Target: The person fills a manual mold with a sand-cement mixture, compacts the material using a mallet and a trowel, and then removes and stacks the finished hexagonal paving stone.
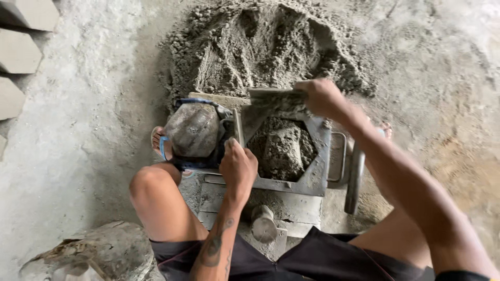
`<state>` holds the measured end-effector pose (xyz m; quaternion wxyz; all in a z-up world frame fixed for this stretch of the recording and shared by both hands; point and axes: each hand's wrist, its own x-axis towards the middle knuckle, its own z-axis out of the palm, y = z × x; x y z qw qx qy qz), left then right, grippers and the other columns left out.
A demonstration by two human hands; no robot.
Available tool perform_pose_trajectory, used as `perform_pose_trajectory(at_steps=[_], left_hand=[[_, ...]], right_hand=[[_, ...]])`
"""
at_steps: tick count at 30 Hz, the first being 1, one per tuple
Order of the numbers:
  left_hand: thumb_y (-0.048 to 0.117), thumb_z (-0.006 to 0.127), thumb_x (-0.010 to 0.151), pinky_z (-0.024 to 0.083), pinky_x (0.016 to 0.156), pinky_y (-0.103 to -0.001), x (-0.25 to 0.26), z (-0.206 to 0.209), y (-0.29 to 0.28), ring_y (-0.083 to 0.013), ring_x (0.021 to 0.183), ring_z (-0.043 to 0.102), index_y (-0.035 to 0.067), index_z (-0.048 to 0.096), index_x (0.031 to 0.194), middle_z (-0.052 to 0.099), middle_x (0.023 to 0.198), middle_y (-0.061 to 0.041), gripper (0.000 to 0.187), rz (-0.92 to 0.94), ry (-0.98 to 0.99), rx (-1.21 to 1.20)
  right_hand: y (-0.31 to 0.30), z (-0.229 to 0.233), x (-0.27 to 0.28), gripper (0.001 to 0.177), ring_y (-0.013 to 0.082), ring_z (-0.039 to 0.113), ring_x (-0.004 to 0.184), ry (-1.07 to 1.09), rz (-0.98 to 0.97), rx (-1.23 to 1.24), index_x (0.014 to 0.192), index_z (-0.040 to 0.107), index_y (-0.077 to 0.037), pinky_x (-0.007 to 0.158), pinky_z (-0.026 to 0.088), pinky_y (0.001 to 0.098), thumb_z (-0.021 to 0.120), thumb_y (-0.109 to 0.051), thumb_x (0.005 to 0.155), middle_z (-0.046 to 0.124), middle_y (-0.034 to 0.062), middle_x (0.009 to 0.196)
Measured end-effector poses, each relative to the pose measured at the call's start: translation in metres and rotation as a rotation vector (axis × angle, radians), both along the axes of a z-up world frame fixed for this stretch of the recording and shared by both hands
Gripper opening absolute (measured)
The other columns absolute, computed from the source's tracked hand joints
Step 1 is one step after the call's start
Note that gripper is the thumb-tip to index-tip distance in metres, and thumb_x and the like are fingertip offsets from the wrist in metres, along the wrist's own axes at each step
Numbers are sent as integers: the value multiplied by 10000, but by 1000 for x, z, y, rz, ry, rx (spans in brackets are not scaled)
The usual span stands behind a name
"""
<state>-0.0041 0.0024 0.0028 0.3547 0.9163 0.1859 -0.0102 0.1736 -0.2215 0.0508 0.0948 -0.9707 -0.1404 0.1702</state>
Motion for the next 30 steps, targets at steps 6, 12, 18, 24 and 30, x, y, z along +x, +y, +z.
perform_pose_trajectory(at_steps=[6, 12, 18, 24, 30], left_hand=[[44, 415, 963, 606, 565, -560, 23, 29, -7, -484, 759, 698, -159, 505, 1248, 573, 1099, -338, 361, -96, -71, -36], [71, 519, 963, 613, 608, -453, 35, 15, -56, -376, 821, 718, -110, 576, 1230, 612, 1072, -254, 327, -477, -202, 343], [68, 430, 895, 590, 650, -607, 0, 49, -7, -472, 843, 710, -34, 629, 1143, 646, 1038, -232, 334, -307, -52, 24], [151, 455, 894, 593, 637, -603, -2, -12, -2, -450, 838, 712, -38, 539, 1162, 581, 1064, -199, 339, -30, -67, 91], [241, 427, 1003, 612, 574, -583, 3, 18, -36, -471, 816, 726, -90, 530, 1288, 606, 1069, -292, 449, -29, -166, 101]], right_hand=[[5, 9, -104, 211, 383, 668, 843, -470, -429, -15, 1066, 629, -67, 690, 575, 499, 434, -61, 987, 646, 161, 855], [20, -65, -158, 345, 358, 704, 863, -428, -481, -126, 1261, 607, -61, 702, 584, 503, 486, -136, 947, 691, 148, 933], [-15, -88, -99, 458, 277, 627, 1001, -677, -122, -2, 1124, 680, -241, 894, 458, 496, 567, 40, 781, 678, 2, 1001], [-8, -75, -146, 403, 198, 593, 1128, -769, 129, 35, 1220, 631, -232, 924, 424, 389, 597, -67, 853, 654, -36, 1202], [29, -51, -204, 345, 357, 703, 849, -382, -548, -205, 1248, 574, 7, 670, 547, 475, 470, -35, 921, 627, 149, 1081]])
